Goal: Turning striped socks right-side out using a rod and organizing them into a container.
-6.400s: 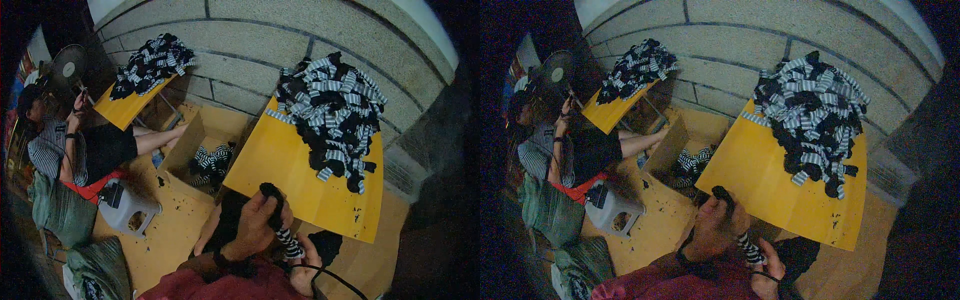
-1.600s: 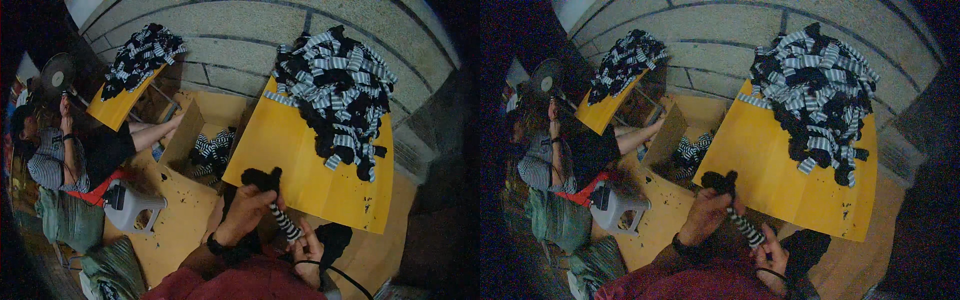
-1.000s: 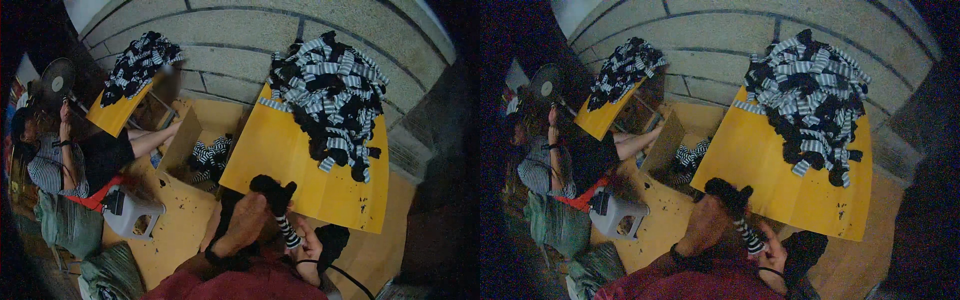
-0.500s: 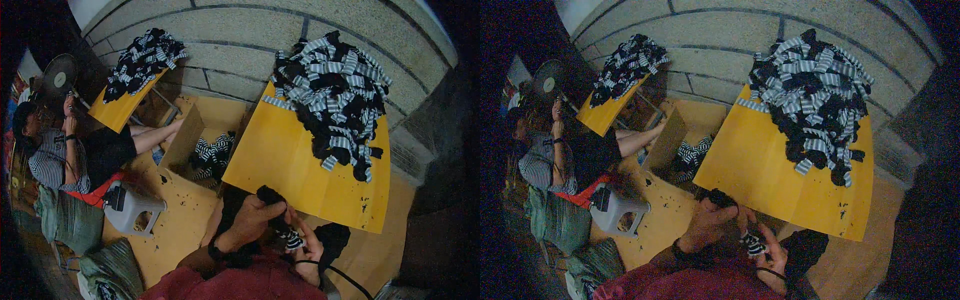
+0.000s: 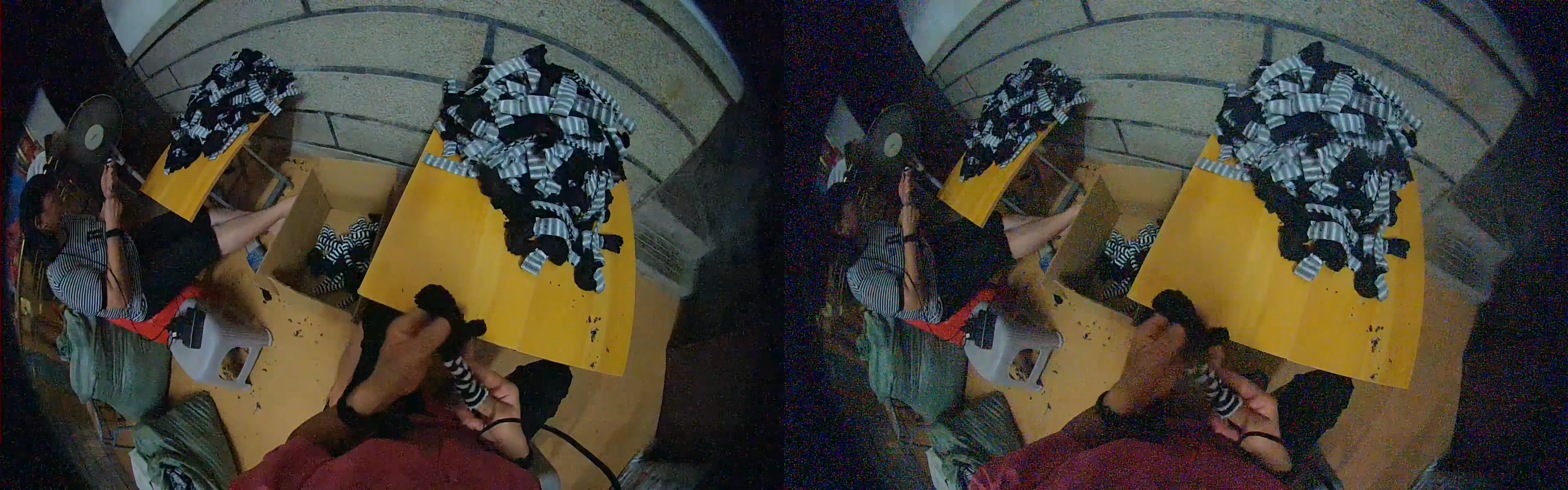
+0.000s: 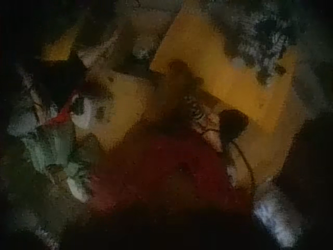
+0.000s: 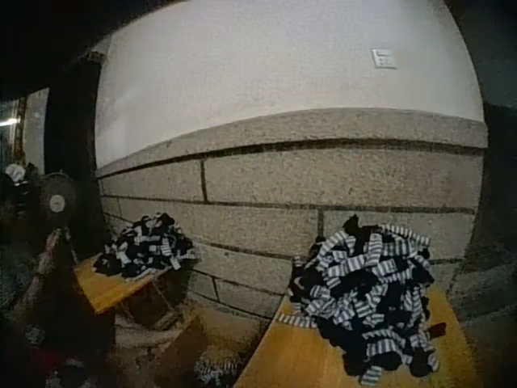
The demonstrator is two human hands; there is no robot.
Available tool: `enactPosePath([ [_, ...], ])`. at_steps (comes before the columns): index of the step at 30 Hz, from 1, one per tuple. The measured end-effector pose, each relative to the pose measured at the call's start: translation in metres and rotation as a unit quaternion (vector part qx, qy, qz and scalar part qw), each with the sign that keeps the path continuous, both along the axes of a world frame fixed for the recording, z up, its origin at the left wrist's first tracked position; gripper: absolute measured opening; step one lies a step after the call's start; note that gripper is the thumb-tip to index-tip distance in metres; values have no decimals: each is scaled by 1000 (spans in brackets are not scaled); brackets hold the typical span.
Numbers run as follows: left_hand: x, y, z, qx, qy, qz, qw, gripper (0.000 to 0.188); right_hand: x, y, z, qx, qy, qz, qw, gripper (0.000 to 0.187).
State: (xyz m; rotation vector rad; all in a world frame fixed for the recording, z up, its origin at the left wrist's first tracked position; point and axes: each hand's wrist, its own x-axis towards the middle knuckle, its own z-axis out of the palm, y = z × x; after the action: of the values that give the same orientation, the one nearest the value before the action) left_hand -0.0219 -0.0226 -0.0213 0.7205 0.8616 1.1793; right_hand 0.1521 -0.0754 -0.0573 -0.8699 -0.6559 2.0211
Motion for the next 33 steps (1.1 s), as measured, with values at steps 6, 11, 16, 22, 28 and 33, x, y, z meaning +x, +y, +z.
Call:
enactPosePath([
  [6, -5, 8, 5, 62, -114, 155, 979, 20, 8, -7, -18, 59, -18, 17, 998, 53],
  [11, -7, 8, -2, 96, -132, 67, 984, 25, 2, -14, -14, 150, -236, -76, 957, 51],
  [16, -2, 3, -2, 104, -95, -4, 990, 29, 8, -17, -21, 292, -438, -42, 849, 44],
  [22, 0, 3, -5, 76, -88, -18, 993, 30, 4, -13, -9, 340, -450, -79, 822, 43],
  [28, -2, 4, -14, 97, 71, -27, 992, 23, 10, -7, -14, 63, -12, -1, 998, 44],
  [33, 3, 3, -11, -46, -167, 54, 983, 14, 8, -7, -11, 29, -107, 40, 993, 43],
])
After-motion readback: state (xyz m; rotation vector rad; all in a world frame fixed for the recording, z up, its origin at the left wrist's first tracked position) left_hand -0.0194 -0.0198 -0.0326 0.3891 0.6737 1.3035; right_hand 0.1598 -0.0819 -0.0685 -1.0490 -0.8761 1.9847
